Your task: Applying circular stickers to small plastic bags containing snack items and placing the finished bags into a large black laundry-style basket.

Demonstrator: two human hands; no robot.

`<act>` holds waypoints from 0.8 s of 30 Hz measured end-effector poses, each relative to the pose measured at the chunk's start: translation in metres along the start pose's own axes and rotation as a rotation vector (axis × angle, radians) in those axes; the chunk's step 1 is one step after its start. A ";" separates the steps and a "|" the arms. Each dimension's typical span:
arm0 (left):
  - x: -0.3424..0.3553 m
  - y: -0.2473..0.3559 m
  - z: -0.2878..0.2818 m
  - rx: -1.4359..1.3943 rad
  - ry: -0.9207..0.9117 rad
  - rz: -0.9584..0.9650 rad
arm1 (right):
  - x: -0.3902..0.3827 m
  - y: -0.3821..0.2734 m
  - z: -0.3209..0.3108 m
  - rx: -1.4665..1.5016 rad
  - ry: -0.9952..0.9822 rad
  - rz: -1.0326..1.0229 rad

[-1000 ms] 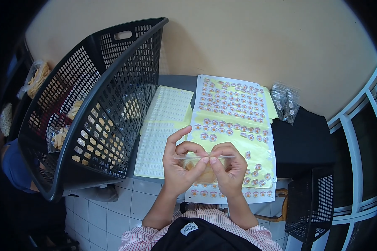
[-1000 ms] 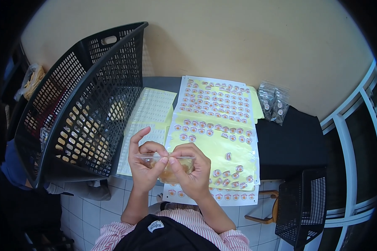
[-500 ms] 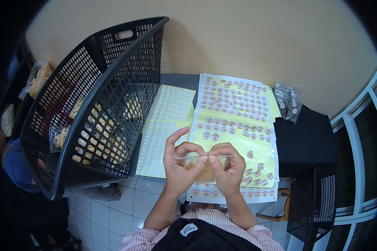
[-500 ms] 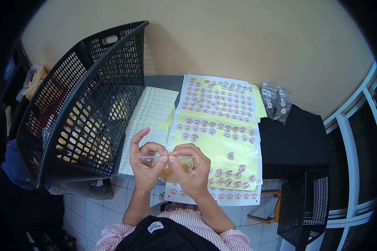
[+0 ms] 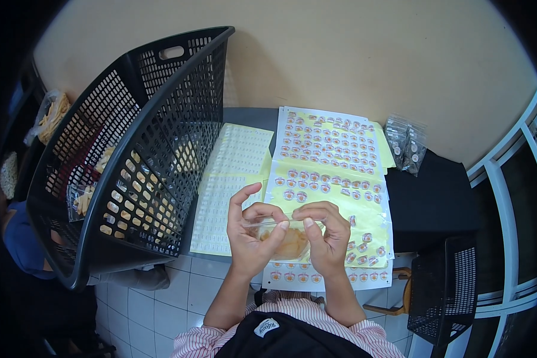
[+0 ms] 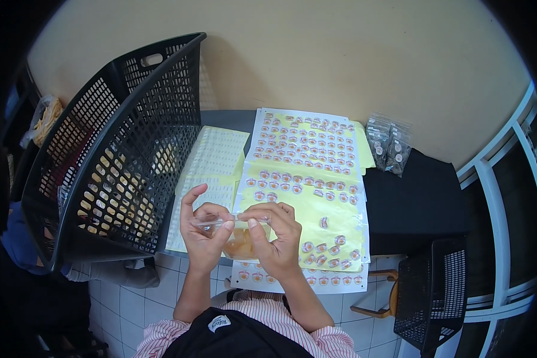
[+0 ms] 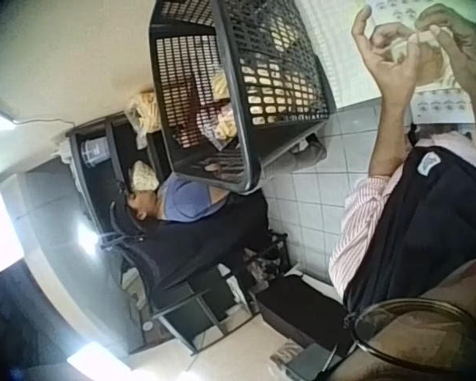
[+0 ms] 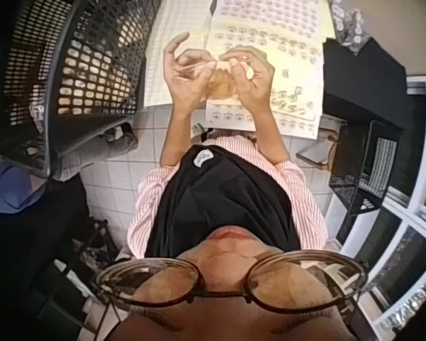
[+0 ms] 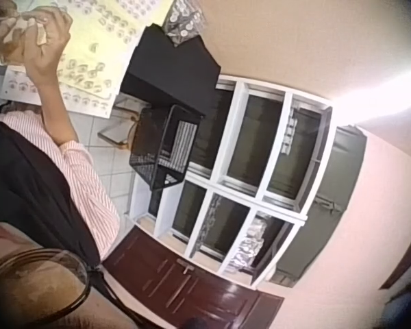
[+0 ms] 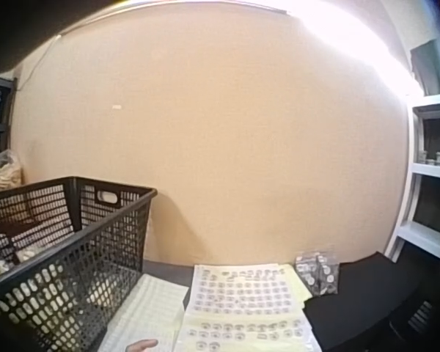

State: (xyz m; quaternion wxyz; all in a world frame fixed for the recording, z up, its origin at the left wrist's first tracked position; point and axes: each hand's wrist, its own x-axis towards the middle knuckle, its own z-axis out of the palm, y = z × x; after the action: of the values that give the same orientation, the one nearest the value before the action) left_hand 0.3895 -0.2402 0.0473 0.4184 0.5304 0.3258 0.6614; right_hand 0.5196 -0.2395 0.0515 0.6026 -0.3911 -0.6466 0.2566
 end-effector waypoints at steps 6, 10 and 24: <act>0.001 0.003 -0.004 0.023 0.016 -0.003 | 0.003 -0.001 -0.003 0.150 0.019 0.092; 0.001 0.003 -0.004 0.032 0.008 -0.001 | 0.001 -0.001 -0.004 0.149 0.018 0.103; -0.002 0.005 -0.006 0.000 0.031 -0.045 | -0.005 0.001 0.011 0.327 0.039 0.097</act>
State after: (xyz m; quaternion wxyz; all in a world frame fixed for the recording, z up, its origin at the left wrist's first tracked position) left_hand 0.3827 -0.2437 0.0499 0.4283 0.5126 0.3442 0.6598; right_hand 0.5088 -0.2411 0.0460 0.6574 -0.3234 -0.5649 0.3796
